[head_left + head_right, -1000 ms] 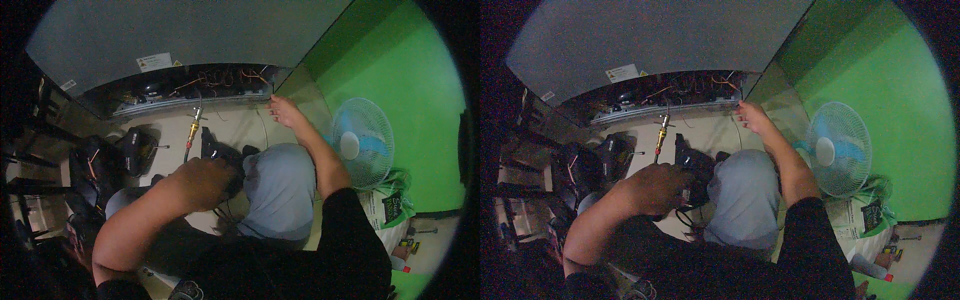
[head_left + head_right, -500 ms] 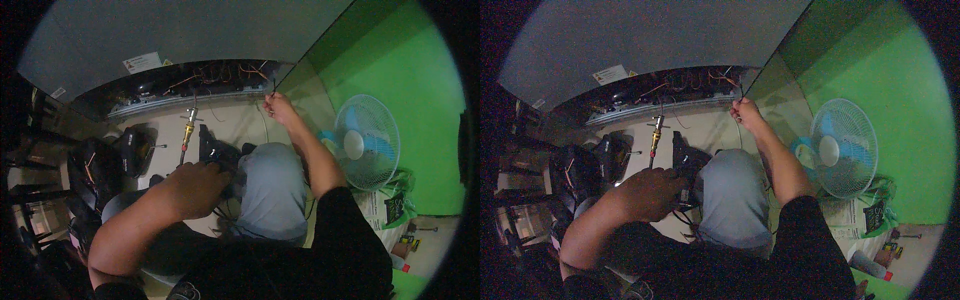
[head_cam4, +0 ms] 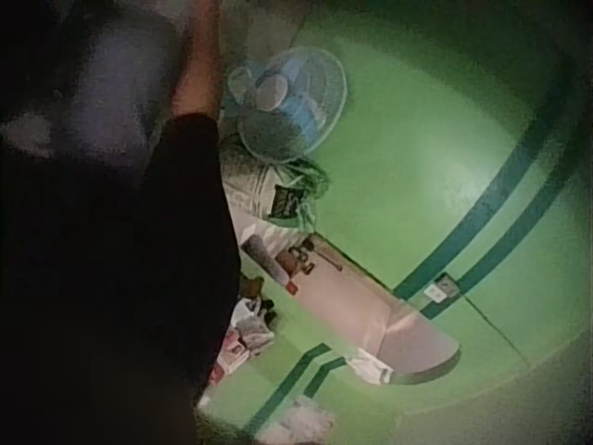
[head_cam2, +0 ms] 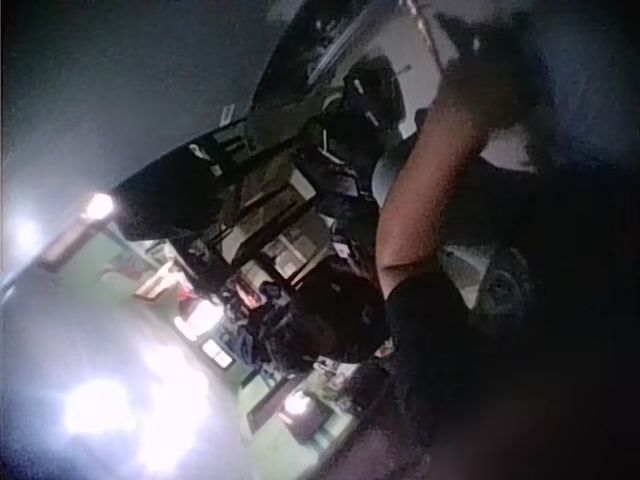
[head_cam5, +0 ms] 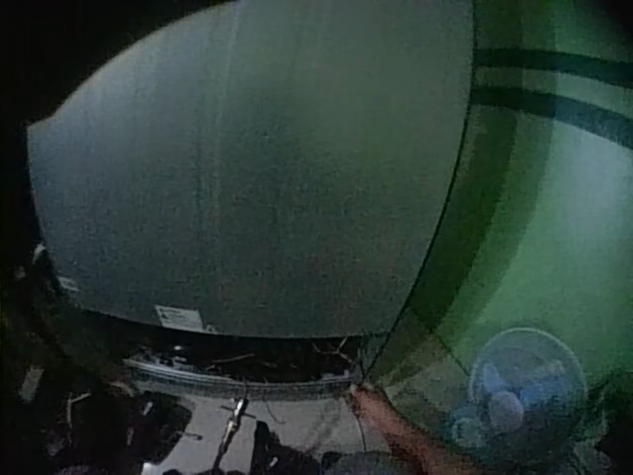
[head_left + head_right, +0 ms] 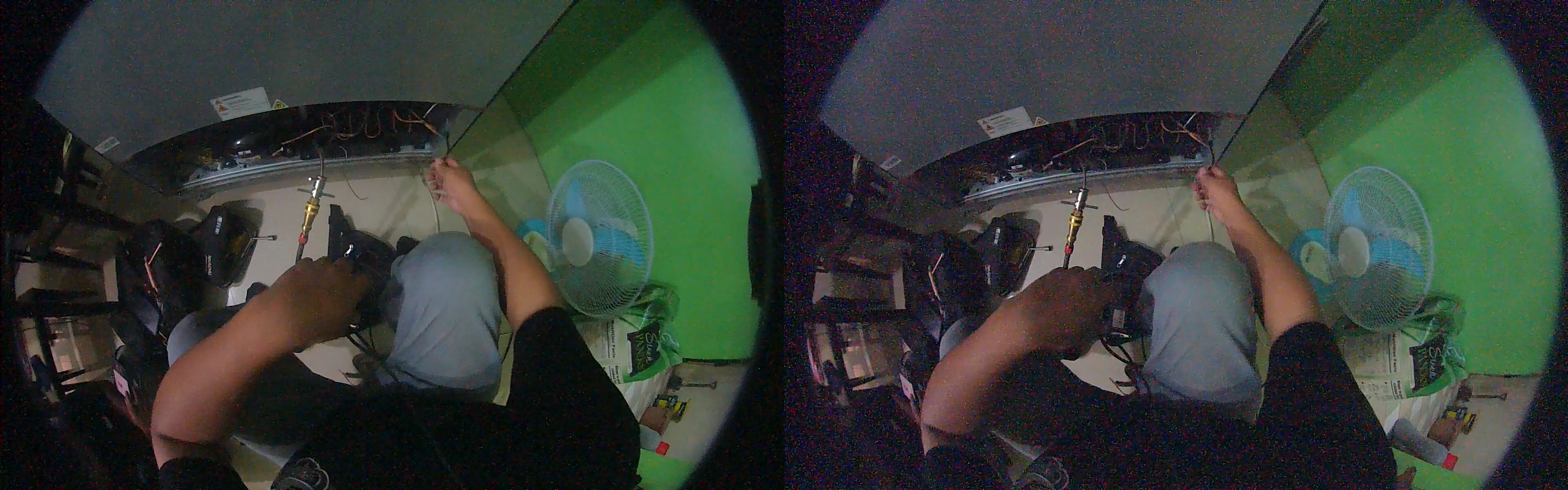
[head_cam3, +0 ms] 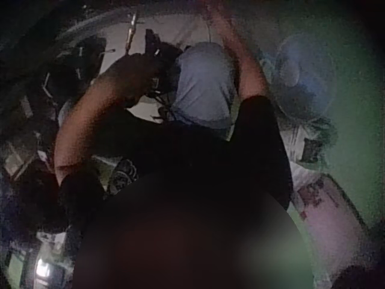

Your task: The person sits on the floor and works on the internal components of an appliance. They handle wires and connectors, use a soldering iron, and manipulate small metal parts with pliers.

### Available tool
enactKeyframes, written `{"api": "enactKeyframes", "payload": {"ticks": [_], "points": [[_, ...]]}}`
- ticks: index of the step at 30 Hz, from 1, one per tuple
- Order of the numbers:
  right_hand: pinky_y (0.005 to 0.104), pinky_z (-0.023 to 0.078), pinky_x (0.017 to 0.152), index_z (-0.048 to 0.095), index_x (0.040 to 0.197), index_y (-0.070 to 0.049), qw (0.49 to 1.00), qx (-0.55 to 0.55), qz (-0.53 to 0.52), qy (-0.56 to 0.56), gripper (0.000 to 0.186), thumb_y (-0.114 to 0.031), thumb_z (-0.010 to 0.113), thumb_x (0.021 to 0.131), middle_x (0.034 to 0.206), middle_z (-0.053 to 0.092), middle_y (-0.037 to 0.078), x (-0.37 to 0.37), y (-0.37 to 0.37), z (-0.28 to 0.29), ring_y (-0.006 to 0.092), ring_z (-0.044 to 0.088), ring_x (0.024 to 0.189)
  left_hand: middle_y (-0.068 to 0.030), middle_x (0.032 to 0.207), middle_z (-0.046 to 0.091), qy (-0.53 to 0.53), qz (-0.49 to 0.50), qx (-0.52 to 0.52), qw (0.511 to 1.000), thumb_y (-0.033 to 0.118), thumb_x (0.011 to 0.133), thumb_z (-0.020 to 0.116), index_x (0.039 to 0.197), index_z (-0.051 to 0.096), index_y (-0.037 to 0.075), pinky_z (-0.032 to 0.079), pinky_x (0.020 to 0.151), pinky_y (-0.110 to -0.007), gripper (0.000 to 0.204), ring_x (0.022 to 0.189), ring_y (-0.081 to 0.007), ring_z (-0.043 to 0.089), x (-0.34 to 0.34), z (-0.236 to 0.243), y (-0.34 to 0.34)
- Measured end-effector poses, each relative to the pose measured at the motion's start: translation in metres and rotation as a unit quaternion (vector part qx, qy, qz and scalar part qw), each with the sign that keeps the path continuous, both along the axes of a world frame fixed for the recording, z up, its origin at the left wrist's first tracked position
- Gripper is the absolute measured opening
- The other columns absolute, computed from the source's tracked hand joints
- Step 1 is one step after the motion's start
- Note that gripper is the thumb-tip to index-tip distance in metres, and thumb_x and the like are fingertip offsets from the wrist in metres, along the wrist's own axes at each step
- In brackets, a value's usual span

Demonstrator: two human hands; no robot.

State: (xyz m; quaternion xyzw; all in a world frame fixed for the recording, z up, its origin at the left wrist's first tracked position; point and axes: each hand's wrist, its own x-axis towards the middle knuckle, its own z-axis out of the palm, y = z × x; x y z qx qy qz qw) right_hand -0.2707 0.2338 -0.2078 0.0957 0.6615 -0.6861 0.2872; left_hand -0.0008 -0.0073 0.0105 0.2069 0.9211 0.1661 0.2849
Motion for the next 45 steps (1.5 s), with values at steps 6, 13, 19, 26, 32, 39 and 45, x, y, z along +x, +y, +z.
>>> {"api": "enactKeyframes", "payload": {"ticks": [6,13,19,26,32,39,45], "points": [[0.0281,0.043,0.046,0.059,0.096,-0.01,0.999,-0.01,0.036,-0.013,0.007,-0.016,0.058,0.098,0.077,0.061,0.005,0.019,0.063,-0.009,0.0139,0.054,0.057,-0.0213,0.117,0.063,0.0,0.033,-0.008,0.999,0.021,0.085,0.066,0.122,0.062,0.007,0.056,0.087,-0.048,0.04,0.105,-0.0379,0.066,0.004,0.01,-0.007],[0.0293,0.025,0.038,0.053,0.077,-0.012,0.955,0.156,-0.008,0.251,0.024,-0.02,0.059,0.1,0.064,0.05,-0.002,0.031,0.036,0.145,0.0082,0.035,0.043,-0.0207,0.115,0.065,0.001,0.027,-0.022,0.999,0.019,0.085,0.067,0.121,0.064,0.008,0.056,0.088,-0.047,0.038,0.106,-0.0356,0.067,0.009,0.003,-0.01],[0.025,0.028,0.045,0.049,0.073,-0.01,0.886,0.075,0.102,0.447,0.022,-0.006,0.061,0.09,0.061,0.039,-0.005,0.069,-0.045,0.265,0.0042,0.038,0.051,-0.0216,0.112,0.067,-0.031,0.025,0.0,0.999,0.015,0.08,0.07,0.122,0.065,0.009,0.057,0.085,-0.047,0.043,0.103,-0.0356,0.069,0.015,-0.005,-0.005],[0.0213,0.04,0.06,0.063,0.099,-0.004,0.855,0.133,0.294,0.405,0.027,0.009,0.055,0.077,0.078,0.049,-0.001,0.105,-0.067,0.209,0.0034,0.048,0.069,-0.0198,0.106,0.071,0.074,-0.013,0.034,0.997,0.015,0.078,0.072,0.126,0.062,0.008,0.059,0.081,-0.047,0.049,0.097,-0.0357,0.071,0.046,-0.025,-0.002],[0.0202,0.042,0.061,0.064,0.107,-0.004,0.896,0.122,0.29,0.313,0.03,0.007,0.056,0.08,0.084,0.054,-0.001,0.059,-0.052,0.188,0.0053,0.049,0.069,-0.0204,0.104,0.07,0.049,-0.013,0.007,0.999,0.017,0.083,0.065,0.123,0.062,0.006,0.058,0.08,-0.05,0.041,0.095,-0.0374,0.071,0.047,-0.024,-0.014],[0.0219,0.044,0.059,0.065,0.107,-0.005,0.87,0.126,0.428,0.211,0.022,-0.002,0.057,0.087,0.081,0.06,-0.001,0.063,-0.052,0.171,0.0054,0.052,0.067,-0.0222,0.107,0.07,-0.077,0.002,-0.016,0.997,0.018,0.085,0.063,0.116,0.065,0.006,0.058,0.08,-0.05,0.033,0.095,-0.0381,0.071,0.027,-0.016,-0.022],[0.0364,0.054,0.068,0.065,0.112,-0.001,0.783,0.26,0.548,0.139,0.03,-0.004,0.057,0.084,0.092,0.071,0.012,0.071,-0.07,0.123,0.0219,0.069,0.079,-0.0197,0.122,0.065,-0.075,0.117,0.006,0.99,0.025,0.085,0.071,0.132,0.057,0.006,0.05,0.099,-0.048,0.052,0.115,-0.0365,0.063,-0.002,-0.013,-0.06]]}}
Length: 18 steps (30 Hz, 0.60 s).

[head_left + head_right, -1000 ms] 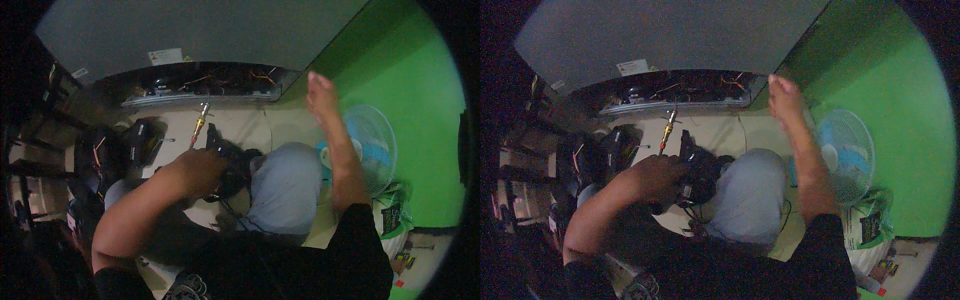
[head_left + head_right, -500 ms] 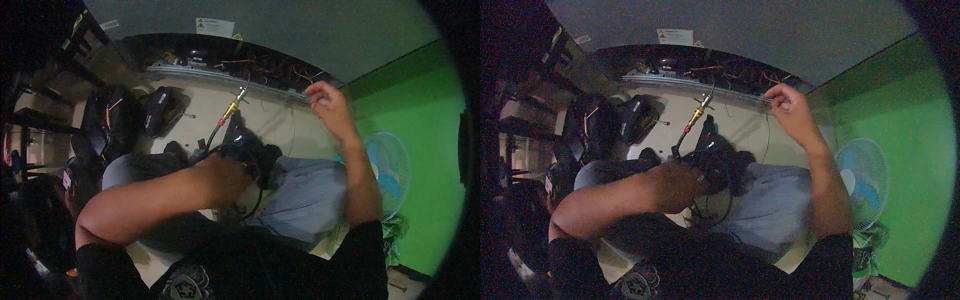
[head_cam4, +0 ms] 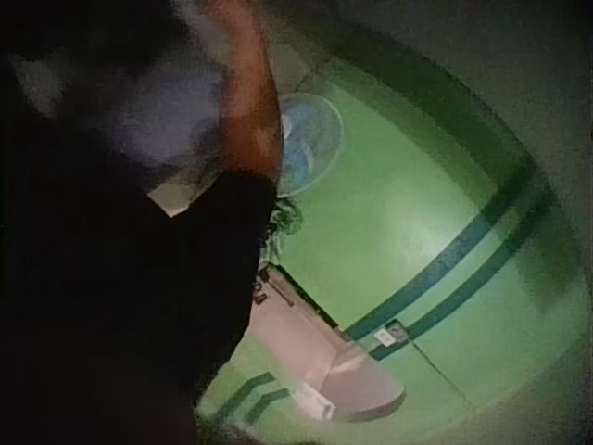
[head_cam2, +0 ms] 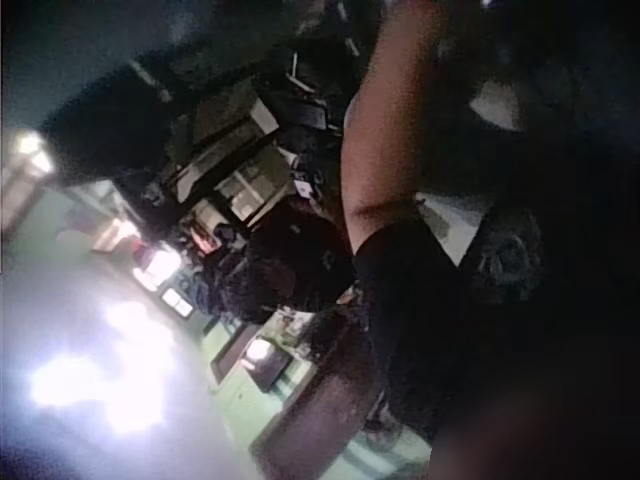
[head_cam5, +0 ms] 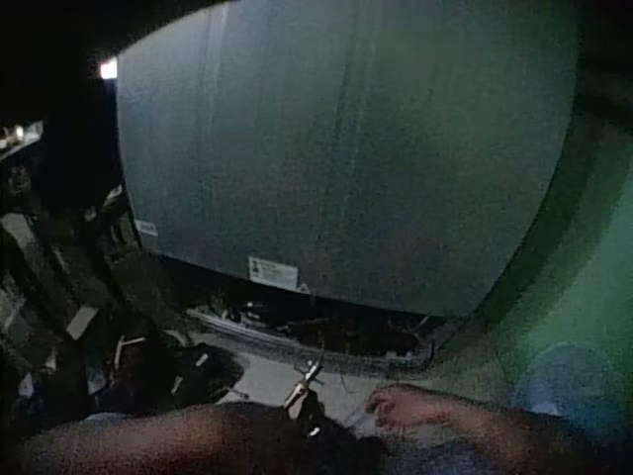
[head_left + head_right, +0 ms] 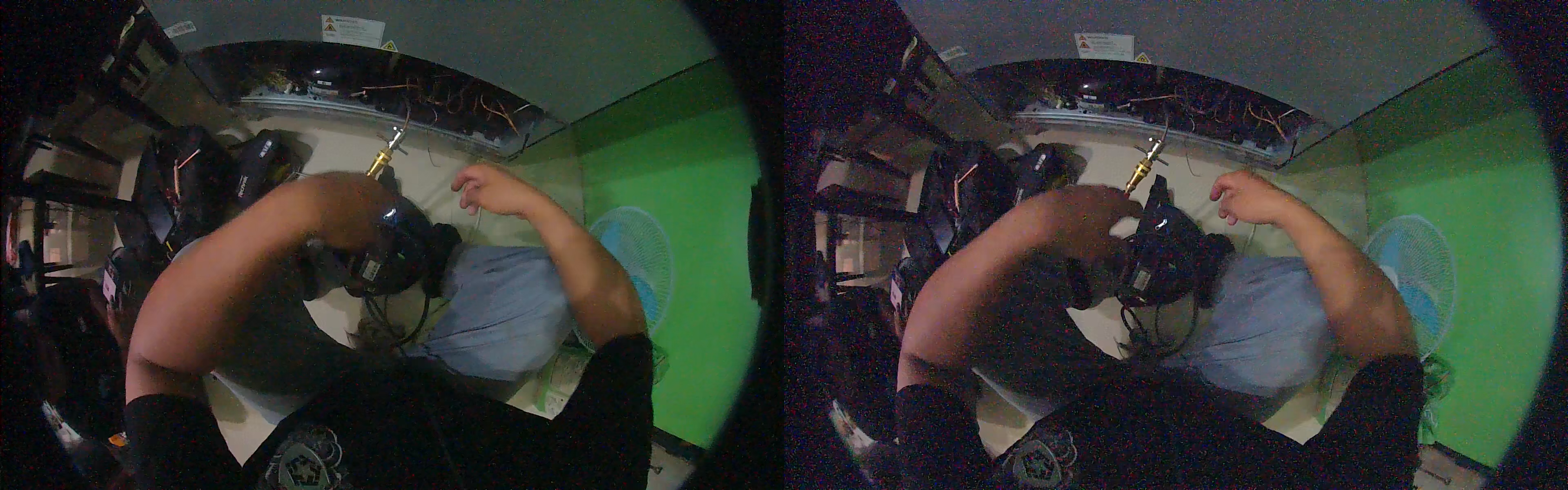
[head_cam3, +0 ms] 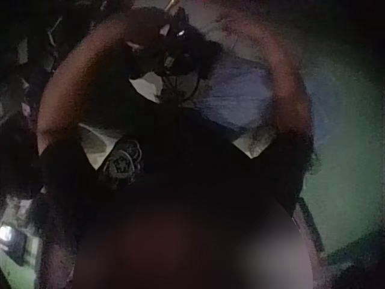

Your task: The person sits on the floor and works on the internal components of an appliance. They handle wires and connectors, use a soldering iron, and manipulate small metal parts with pliers.

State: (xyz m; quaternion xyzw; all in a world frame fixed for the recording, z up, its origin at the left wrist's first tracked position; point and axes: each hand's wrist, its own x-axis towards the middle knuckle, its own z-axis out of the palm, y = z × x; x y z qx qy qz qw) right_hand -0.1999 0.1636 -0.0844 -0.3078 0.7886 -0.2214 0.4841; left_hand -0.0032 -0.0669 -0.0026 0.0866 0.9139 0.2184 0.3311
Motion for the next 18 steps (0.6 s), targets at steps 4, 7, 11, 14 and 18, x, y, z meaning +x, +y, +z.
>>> {"api": "enactKeyframes", "payload": {"ticks": [4,7,11,14,18], "points": [[0.0466,0.055,0.083,0.064,0.117,0.0,0.893,0.118,0.308,0.307,0.037,-0.006,0.056,0.081,0.105,0.07,0.021,-0.019,-0.027,-0.025,0.0384,0.069,0.096,-0.0183,0.126,0.064,0.025,0.034,-0.034,0.999,0.029,0.088,0.07,0.132,0.057,0.005,0.049,0.101,-0.047,0.051,0.117,-0.0362,0.061,-0.012,-0.008,-0.014],[0.0481,0.052,0.092,0.063,0.123,-0.001,0.909,0.142,0.235,0.315,0.042,-0.007,0.056,0.082,0.118,0.066,0.024,-0.03,-0.041,-0.043,0.041,0.064,0.109,-0.0171,0.12,0.065,0.038,-0.024,-0.049,0.998,0.025,0.088,0.069,0.128,0.058,0.004,0.051,0.097,-0.047,0.047,0.112,-0.0364,0.063,-0.014,-0.02,-0.006],[0.0475,0.05,0.097,0.058,0.131,-0.005,0.924,0.147,0.28,0.215,0.047,-0.01,0.056,0.085,0.128,0.061,0.024,-0.023,-0.03,-0.065,0.0387,0.061,0.118,-0.0181,0.115,0.067,-0.017,-0.057,-0.045,0.997,0.021,0.086,0.065,0.127,0.059,0.004,0.054,0.092,-0.049,0.045,0.109,-0.0368,0.065,-0.015,-0.029,0.004],[0.0469,0.05,0.097,0.057,0.132,-0.006,0.927,0.135,0.291,0.196,0.045,-0.011,0.055,0.087,0.128,0.062,0.023,-0.025,-0.026,-0.073,0.0389,0.06,0.118,-0.0193,0.111,0.068,-0.021,-0.07,-0.052,0.996,0.02,0.084,0.064,0.126,0.059,0.004,0.055,0.091,-0.049,0.045,0.108,-0.0371,0.066,-0.016,-0.03,0.006],[0.046,0.05,0.096,0.06,0.128,-0.005,0.958,0.069,0.145,0.237,0.039,-0.012,0.054,0.09,0.124,0.064,0.023,-0.032,-0.028,-0.069,0.0386,0.061,0.117,-0.0197,0.11,0.068,-0.031,-0.069,-0.031,0.997,0.023,0.084,0.065,0.122,0.06,0.005,0.054,0.093,-0.05,0.042,0.107,-0.0377,0.066,-0.02,-0.038,0.006]]}}
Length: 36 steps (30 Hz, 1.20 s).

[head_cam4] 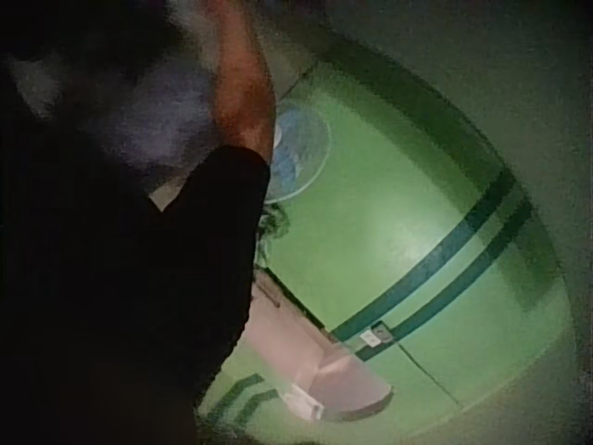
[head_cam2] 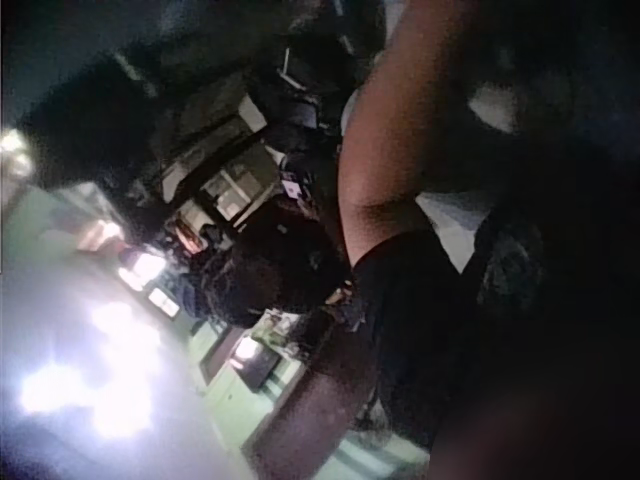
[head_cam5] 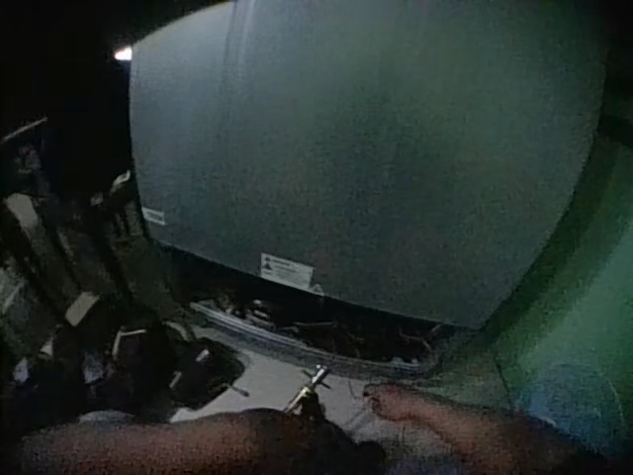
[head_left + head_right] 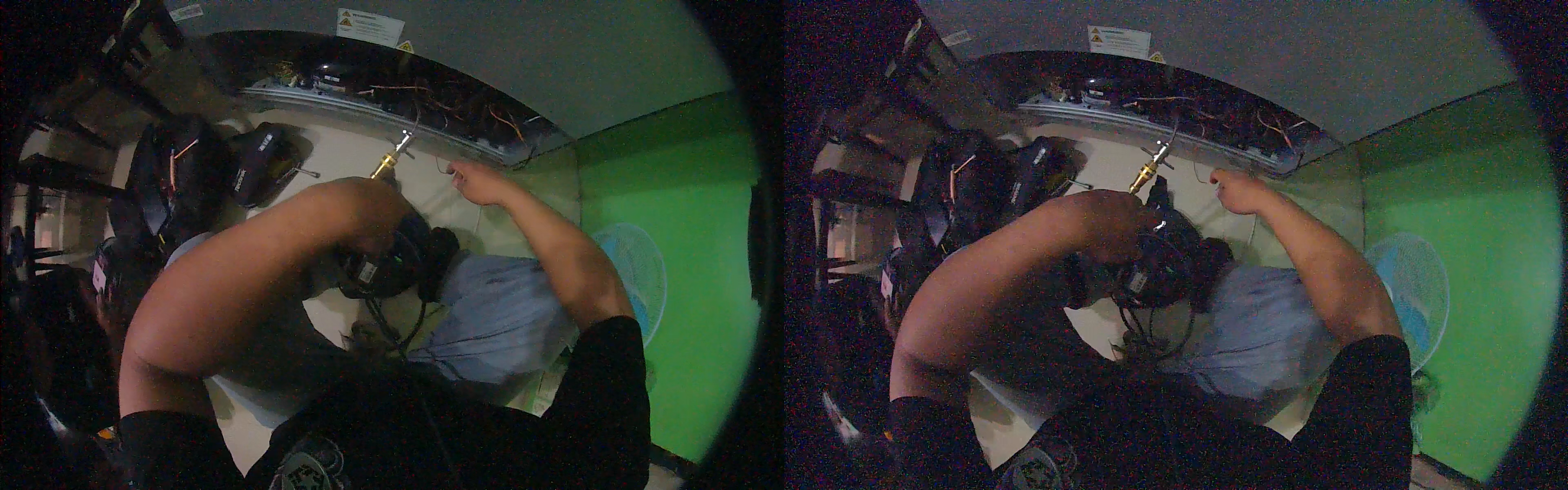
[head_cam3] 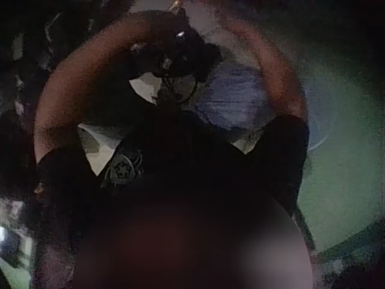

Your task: The person sits on the floor and works on the internal components of an appliance. They handle wires and connectors, use a soldering iron, and manipulate small metal parts with pliers.

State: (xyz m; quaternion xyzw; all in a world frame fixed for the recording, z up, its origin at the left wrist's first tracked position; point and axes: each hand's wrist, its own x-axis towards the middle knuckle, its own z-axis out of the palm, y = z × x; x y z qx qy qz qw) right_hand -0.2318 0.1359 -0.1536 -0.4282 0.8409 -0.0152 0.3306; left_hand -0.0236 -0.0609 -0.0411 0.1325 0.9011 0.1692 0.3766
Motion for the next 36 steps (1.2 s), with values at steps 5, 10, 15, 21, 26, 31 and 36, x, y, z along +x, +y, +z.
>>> {"api": "enactKeyframes", "payload": {"ticks": [5,10,15,21,26,31,36], "points": [[0.046,0.05,0.095,0.061,0.124,-0.003,0.996,0.006,0.074,-0.05,0.035,-0.013,0.055,0.091,0.12,0.065,0.023,0.007,-0.002,0.007,0.0394,0.061,0.114,-0.0215,0.102,0.071,0.109,0.085,0.038,0.99,0.019,0.079,0.068,0.107,0.069,0.001,0.056,0.085,-0.048,0.033,0.099,-0.0371,0.07,-0.009,-0.033,0.0],[0.0457,0.049,0.098,0.061,0.125,-0.003,0.996,0.019,0.086,-0.005,0.036,-0.014,0.057,0.09,0.122,0.064,0.023,0.004,-0.003,0.013,0.0396,0.061,0.115,-0.0237,0.102,0.069,0.149,0.233,0.089,0.957,0.023,0.083,0.068,0.104,0.064,0.001,0.055,0.084,-0.049,0.031,0.101,-0.0398,0.068,-0.015,-0.058,0.016],[0.0461,0.049,0.097,0.062,0.124,-0.004,0.998,-0.008,0.065,0.008,0.038,-0.015,0.06,0.088,0.123,0.064,0.021,0.0,0.001,0.016,0.0383,0.062,0.114,-0.0239,0.097,0.069,0.181,0.279,0.049,0.942,0.028,0.091,0.064,0.105,0.064,-0.001,0.055,0.081,-0.05,0.032,0.097,-0.0413,0.068,-0.018,-0.082,0.023],[0.0447,0.049,0.097,0.064,0.122,-0.01,0.991,0.098,0.094,-0.012,0.034,-0.024,0.061,0.092,0.125,0.064,0.016,-0.001,-0.005,0.029,0.035,0.061,0.117,-0.0089,0.082,0.065,0.156,0.639,0.435,0.616,0.027,0.1,0.059,0.099,0.065,-0.003,0.052,0.065,-0.036,0.031,0.074,-0.0209,0.064,-0.065,-0.134,0.062],[0.0436,0.049,0.098,0.063,0.126,-0.009,0.988,0.121,0.09,-0.041,0.037,-0.025,0.061,0.093,0.125,0.065,0.014,-0.01,0.003,0.039,0.0318,0.061,0.117,-0.0041,0.077,0.062,0.197,0.682,0.557,0.43,0.024,0.103,0.057,0.095,0.062,0.0,0.049,0.059,-0.031,0.027,0.066,-0.0142,0.058,-0.092,-0.15,0.106],[0.0419,0.049,0.096,0.063,0.128,-0.009,0.987,0.106,0.096,-0.067,0.039,-0.024,0.063,0.092,0.121,0.067,0.013,-0.023,0.016,0.04,0.0295,0.063,0.113,-0.0041,0.071,0.059,0.246,0.675,0.466,0.516,0.023,0.103,0.056,0.094,0.061,0.002,0.044,0.05,-0.029,0.024,0.056,-0.0123,0.053,-0.087,-0.146,0.101],[0.0402,0.05,0.093,0.064,0.126,-0.009,0.991,0.072,0.093,-0.062,0.037,-0.023,0.065,0.091,0.117,0.069,0.011,-0.03,0.021,0.045,0.0269,0.065,0.109,-0.0022,0.069,0.053,0.118,0.658,0.597,0.443,0.019,0.105,0.051,0.097,0.058,0.005,0.038,0.048,-0.027,0.017,0.053,-0.011,0.045,-0.085,-0.138,0.096]]}}
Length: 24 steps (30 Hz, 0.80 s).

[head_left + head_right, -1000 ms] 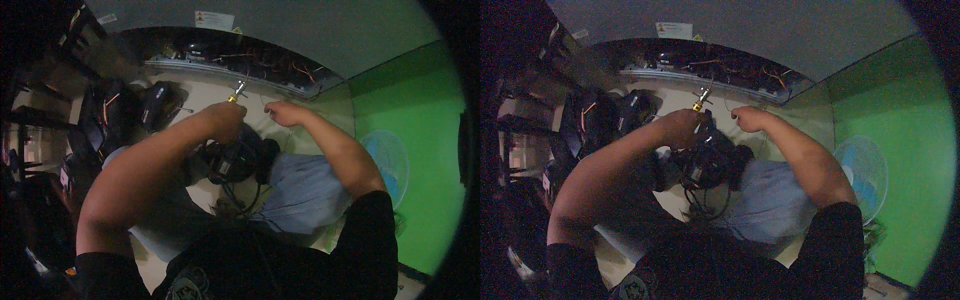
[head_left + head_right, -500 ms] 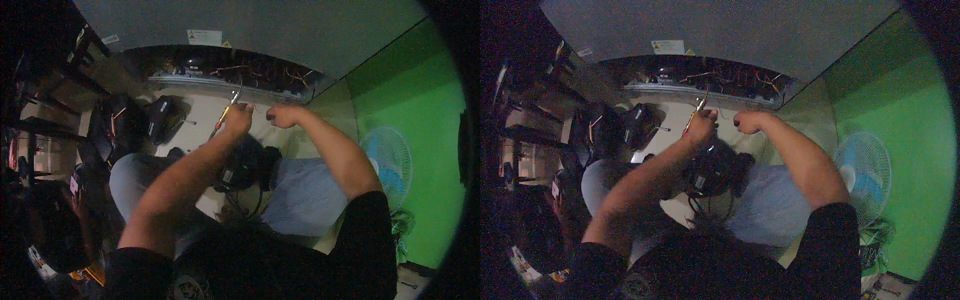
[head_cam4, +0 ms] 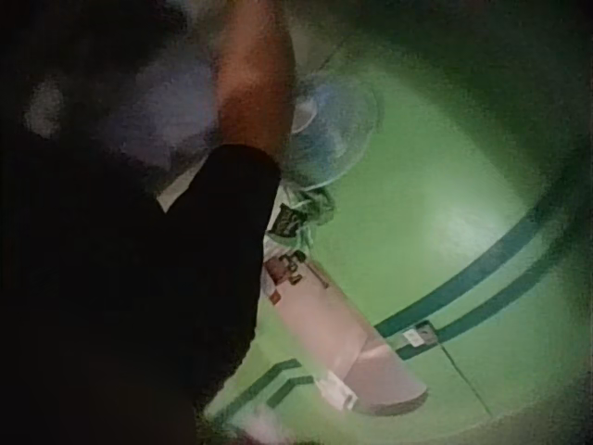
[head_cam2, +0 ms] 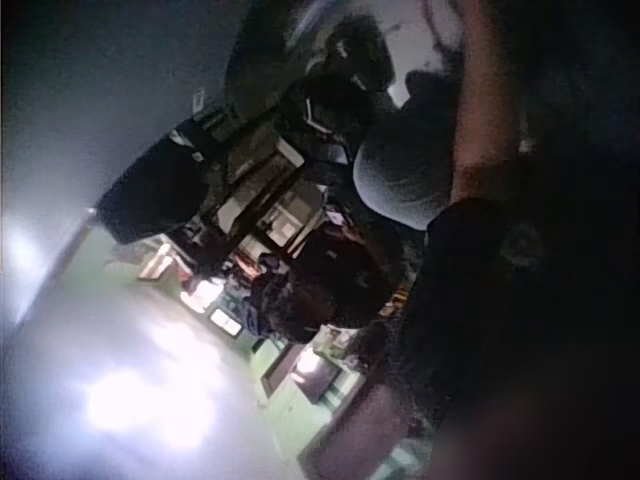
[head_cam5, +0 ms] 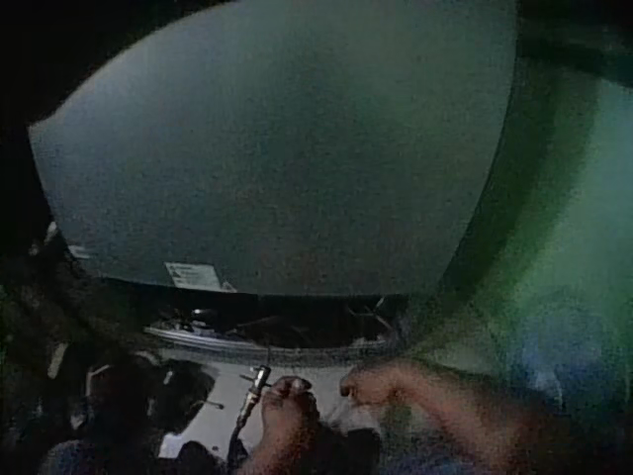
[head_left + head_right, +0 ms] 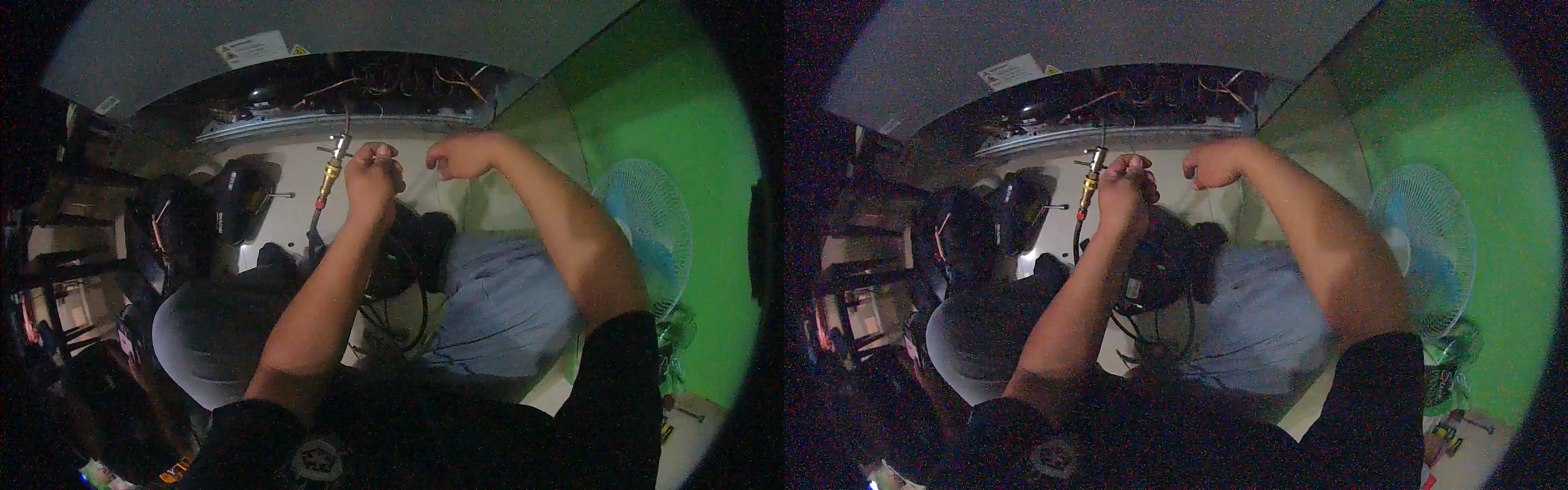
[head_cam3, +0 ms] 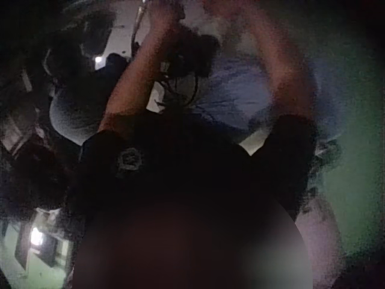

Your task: The person sits on the floor and works on the internal components of an appliance. They handle wires and connectors, use a soldering iron, and manipulate small metal parts with pliers.

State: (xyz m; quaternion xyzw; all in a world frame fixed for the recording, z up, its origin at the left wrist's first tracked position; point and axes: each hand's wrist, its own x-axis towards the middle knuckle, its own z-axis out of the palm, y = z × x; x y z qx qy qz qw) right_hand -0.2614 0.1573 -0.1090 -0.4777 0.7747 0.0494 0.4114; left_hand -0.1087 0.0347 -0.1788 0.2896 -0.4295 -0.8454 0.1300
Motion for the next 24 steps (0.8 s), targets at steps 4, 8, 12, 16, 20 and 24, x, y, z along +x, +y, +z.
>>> {"api": "enactKeyframes", "payload": {"ticks": [4,8,12,16,20,24], "points": [[0.0396,0.051,0.09,0.065,0.123,-0.008,0.999,0.002,-0.017,-0.05,0.036,-0.024,0.065,0.091,0.113,0.07,0.012,0.0,0.0,0.006,0.0259,0.066,0.106,-0.0025,0.077,0.052,0.024,-0.075,0.195,0.978,0.018,0.104,0.05,0.1,0.056,0.007,0.037,0.053,-0.027,0.013,0.061,-0.0126,0.044,0.003,0.003,-0.009],[0.0393,0.051,0.089,0.066,0.121,-0.007,0.997,-0.009,0.007,-0.07,0.034,-0.024,0.065,0.091,0.112,0.07,0.013,0.001,-0.004,0.008,0.0256,0.067,0.104,-0.0037,0.077,0.051,0.066,-0.162,0.318,0.932,0.013,0.102,0.051,0.102,0.055,0.005,0.035,0.051,-0.025,0.01,0.059,-0.0117,0.042,0.006,-0.001,-0.028],[0.0391,0.051,0.089,0.066,0.12,-0.006,0.996,-0.04,0.024,-0.072,0.034,-0.024,0.066,0.091,0.11,0.071,0.013,0.005,-0.008,0.01,0.0257,0.067,0.104,-0.0046,0.075,0.05,0.111,-0.207,0.391,0.89,0.01,0.1,0.052,0.104,0.056,0.002,0.033,0.047,-0.023,0.01,0.058,-0.0102,0.04,0.006,-0.009,-0.039],[0.04,0.051,0.087,0.066,0.118,-0.005,0.995,-0.042,0.026,-0.082,0.032,-0.023,0.066,0.091,0.107,0.071,0.013,0.012,-0.012,0.018,0.0263,0.067,0.101,-0.0044,0.073,0.049,0.144,-0.243,0.454,0.845,0.008,0.099,0.053,0.106,0.057,0.001,0.032,0.044,-0.023,0.01,0.057,-0.0093,0.041,0.006,-0.011,-0.044],[0.0411,0.051,0.085,0.067,0.113,-0.004,0.991,-0.045,0.076,-0.1,0.03,-0.024,0.067,0.09,0.103,0.07,0.014,0.021,-0.018,0.026,0.0279,0.067,0.097,-0.003,0.072,0.047,0.126,-0.242,0.46,0.845,0.009,0.099,0.055,0.105,0.057,0.002,0.031,0.044,-0.022,0.01,0.055,-0.009,0.039,0.008,-0.01,-0.048],[0.0422,0.051,0.082,0.068,0.11,-0.005,0.988,-0.08,0.1,-0.087,0.028,-0.024,0.068,0.09,0.1,0.07,0.014,0.028,-0.021,0.028,0.0292,0.067,0.094,-0.0011,0.071,0.044,0.117,-0.25,0.428,0.86,0.012,0.1,0.055,0.103,0.056,0.003,0.03,0.045,-0.021,0.01,0.056,-0.0088,0.037,0.01,-0.008,-0.052]]}}
